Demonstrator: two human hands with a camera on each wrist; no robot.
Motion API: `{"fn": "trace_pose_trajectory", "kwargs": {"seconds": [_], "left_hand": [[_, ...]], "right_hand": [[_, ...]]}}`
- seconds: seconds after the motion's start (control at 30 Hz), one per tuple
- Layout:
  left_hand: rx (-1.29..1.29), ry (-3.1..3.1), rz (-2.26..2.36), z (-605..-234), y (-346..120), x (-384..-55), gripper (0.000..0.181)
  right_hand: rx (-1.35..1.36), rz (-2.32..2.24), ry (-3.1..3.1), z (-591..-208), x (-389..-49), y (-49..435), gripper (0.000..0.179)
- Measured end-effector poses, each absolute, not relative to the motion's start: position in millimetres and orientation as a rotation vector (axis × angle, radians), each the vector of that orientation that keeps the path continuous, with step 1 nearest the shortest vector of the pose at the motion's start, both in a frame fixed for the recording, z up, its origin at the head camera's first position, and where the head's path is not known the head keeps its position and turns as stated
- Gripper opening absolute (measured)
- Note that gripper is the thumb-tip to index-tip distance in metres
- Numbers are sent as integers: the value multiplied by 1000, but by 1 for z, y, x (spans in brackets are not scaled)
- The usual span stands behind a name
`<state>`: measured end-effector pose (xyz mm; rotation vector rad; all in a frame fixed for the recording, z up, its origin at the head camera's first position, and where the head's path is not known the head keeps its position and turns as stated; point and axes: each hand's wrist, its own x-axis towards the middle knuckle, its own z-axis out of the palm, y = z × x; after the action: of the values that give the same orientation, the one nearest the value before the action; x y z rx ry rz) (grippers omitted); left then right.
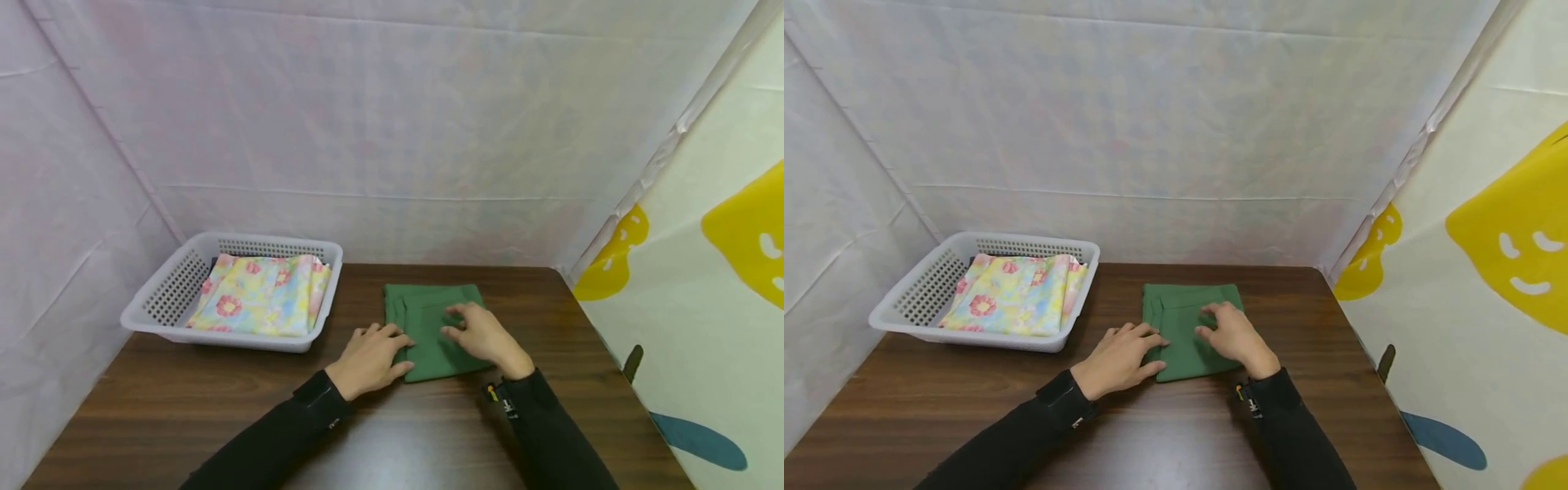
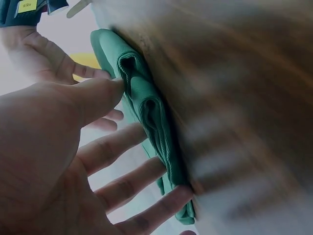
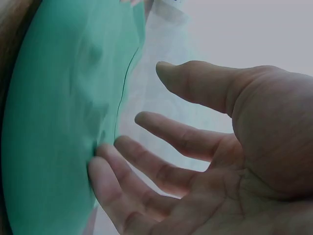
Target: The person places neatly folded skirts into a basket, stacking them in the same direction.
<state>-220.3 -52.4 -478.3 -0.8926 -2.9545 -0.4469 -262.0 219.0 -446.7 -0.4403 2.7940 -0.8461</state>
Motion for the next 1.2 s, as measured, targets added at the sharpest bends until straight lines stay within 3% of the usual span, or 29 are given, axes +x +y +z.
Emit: {"fn": "trace_pose_trajectory", "kwargs": {"seconds": [0.27,0.57,1.2], "left_hand": [[-885,-2937,-489,-476,-77,-210,42],[-817,-2941,-602,-473,-97,-203,38],[-501,-2946,-741,-481,-87,-210,85]], "right_hand": [[-432,-789,2856,-449,-264,225,64],[-298,-821,2796,-457,-264,218,93],[-185,-781,2821,-469,-264,208,106]]}}
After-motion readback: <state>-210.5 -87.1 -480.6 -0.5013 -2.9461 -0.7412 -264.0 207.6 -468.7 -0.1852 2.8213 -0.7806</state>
